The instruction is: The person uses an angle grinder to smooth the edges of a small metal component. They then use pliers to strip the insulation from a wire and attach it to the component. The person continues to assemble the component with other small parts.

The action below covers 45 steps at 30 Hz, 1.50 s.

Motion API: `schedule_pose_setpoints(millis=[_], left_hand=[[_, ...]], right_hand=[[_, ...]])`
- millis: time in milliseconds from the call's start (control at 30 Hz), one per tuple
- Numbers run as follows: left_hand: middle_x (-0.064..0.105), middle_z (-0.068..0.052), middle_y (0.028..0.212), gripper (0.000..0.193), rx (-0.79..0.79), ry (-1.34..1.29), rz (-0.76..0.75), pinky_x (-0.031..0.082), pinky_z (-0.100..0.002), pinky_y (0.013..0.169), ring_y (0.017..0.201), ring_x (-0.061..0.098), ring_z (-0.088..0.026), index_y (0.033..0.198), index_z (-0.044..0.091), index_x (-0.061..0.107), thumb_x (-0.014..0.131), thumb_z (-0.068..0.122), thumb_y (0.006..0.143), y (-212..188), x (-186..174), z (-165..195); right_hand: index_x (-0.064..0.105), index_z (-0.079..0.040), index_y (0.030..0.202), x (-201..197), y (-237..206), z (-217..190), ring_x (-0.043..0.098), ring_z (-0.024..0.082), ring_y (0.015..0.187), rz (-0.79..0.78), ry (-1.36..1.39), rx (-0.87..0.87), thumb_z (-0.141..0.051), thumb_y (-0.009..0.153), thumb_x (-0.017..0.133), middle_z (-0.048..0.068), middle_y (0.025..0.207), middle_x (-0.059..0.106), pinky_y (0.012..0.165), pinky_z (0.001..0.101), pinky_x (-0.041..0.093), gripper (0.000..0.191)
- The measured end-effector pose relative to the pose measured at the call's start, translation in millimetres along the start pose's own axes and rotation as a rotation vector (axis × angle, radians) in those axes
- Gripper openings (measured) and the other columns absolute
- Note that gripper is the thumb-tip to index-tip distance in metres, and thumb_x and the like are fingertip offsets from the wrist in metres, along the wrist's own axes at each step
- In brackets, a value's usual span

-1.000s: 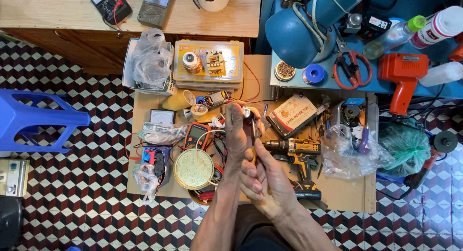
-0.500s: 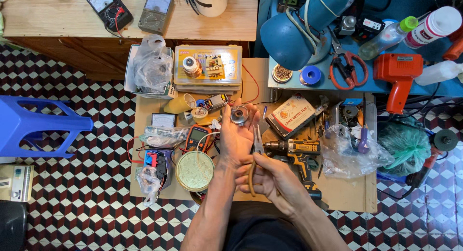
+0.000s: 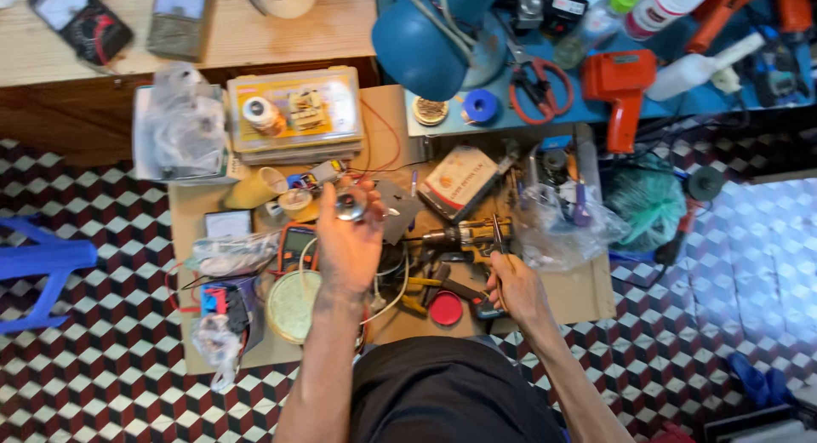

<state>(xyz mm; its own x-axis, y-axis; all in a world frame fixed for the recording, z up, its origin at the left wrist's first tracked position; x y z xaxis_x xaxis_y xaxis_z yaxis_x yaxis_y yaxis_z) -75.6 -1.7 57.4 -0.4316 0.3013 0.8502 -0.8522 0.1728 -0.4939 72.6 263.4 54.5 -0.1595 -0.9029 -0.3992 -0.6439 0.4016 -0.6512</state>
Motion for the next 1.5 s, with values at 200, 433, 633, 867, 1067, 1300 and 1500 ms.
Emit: schedule_pose_setpoints(millis=[200, 433, 633, 867, 1067, 1300, 1500], left_hand=[[0.066, -0.017, 0.106, 0.030, 0.090, -0.058, 0.090, 0.055, -0.042, 0.091, 0.100, 0.064, -0.030, 0.114, 0.002, 0.063, 0.054, 0.026, 0.098, -27, -24, 39], [0.066, -0.018, 0.121, 0.036, 0.223, -0.015, 0.138, 0.056, -0.043, 0.104, 0.113, 0.066, -0.029, 0.122, -0.002, 0.059, 0.058, 0.030, 0.104, -55, -69, 98], [0.068, -0.017, 0.118, 0.048, 0.235, -0.056, 0.268, 0.056, -0.037, 0.093, 0.105, 0.067, -0.027, 0.126, -0.002, 0.060, 0.059, 0.040, 0.102, -81, -111, 118], [0.068, -0.015, 0.114, 0.045, 0.205, 0.126, 0.366, 0.052, -0.034, 0.080, 0.090, 0.060, -0.018, 0.123, 0.004, 0.060, 0.059, 0.043, 0.100, -84, -141, 113], [0.068, -0.018, 0.116, 0.046, -0.004, 0.039, 0.210, 0.058, -0.038, 0.090, 0.096, 0.067, -0.024, 0.122, -0.002, 0.062, 0.061, 0.039, 0.101, -75, -139, 102], [0.069, -0.017, 0.115, 0.042, -0.133, -0.020, 0.199, 0.059, -0.039, 0.094, 0.102, 0.069, -0.028, 0.121, -0.002, 0.063, 0.064, 0.033, 0.098, -78, -152, 118], [0.070, -0.017, 0.111, 0.041, -0.197, 0.067, 0.189, 0.060, -0.039, 0.093, 0.102, 0.070, -0.028, 0.119, -0.002, 0.063, 0.063, 0.034, 0.097, -80, -165, 120]], right_hand=[[0.067, 0.000, 0.117, -82, 85, 5, 0.067, 0.042, 0.083, 0.373, -0.454, -0.300, -0.040, 0.111, 0.042, 0.027, 0.088, 0.068, 0.073, 0.0538, 0.050, 0.047], [0.063, 0.005, 0.121, -75, 141, -30, 0.058, 0.048, 0.107, 0.601, -0.638, -0.590, -0.026, 0.100, 0.068, 0.029, 0.116, 0.060, 0.088, 0.0572, 0.046, 0.038], [0.064, 0.003, 0.115, -16, 101, -59, 0.058, 0.036, 0.114, 0.510, -0.488, -0.784, -0.016, 0.106, 0.067, 0.020, 0.121, 0.060, 0.100, 0.0506, 0.046, 0.021], [0.070, -0.003, 0.106, 123, 16, -115, 0.063, 0.029, 0.098, 0.154, -0.271, -0.975, -0.015, 0.098, 0.069, 0.012, 0.101, 0.066, 0.088, 0.0393, 0.050, 0.015], [0.072, -0.003, 0.110, 185, 17, -130, 0.059, 0.034, 0.097, 0.268, -0.490, -1.029, -0.022, 0.087, 0.080, 0.015, 0.100, 0.062, 0.084, 0.0448, 0.048, 0.031], [0.070, -0.006, 0.105, 212, 18, -105, 0.059, 0.032, 0.101, 0.359, -0.524, -0.971, -0.022, 0.087, 0.081, 0.012, 0.104, 0.062, 0.087, 0.0443, 0.048, 0.026], [0.068, -0.005, 0.114, 218, -4, -123, 0.060, 0.030, 0.099, 0.299, -0.485, -0.852, -0.021, 0.096, 0.073, 0.014, 0.105, 0.061, 0.087, 0.0420, 0.049, 0.024]])
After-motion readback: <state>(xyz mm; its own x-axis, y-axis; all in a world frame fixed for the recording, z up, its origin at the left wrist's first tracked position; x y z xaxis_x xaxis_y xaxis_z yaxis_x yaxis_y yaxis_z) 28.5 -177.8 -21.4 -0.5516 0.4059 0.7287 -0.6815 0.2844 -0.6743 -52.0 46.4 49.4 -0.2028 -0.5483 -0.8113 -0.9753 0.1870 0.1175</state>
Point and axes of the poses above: each hand's wrist, its own y-axis towards the middle knuckle, its own x-axis out of the palm, z = x × y, the point moved 8 cm from there along y, towards the middle knuckle
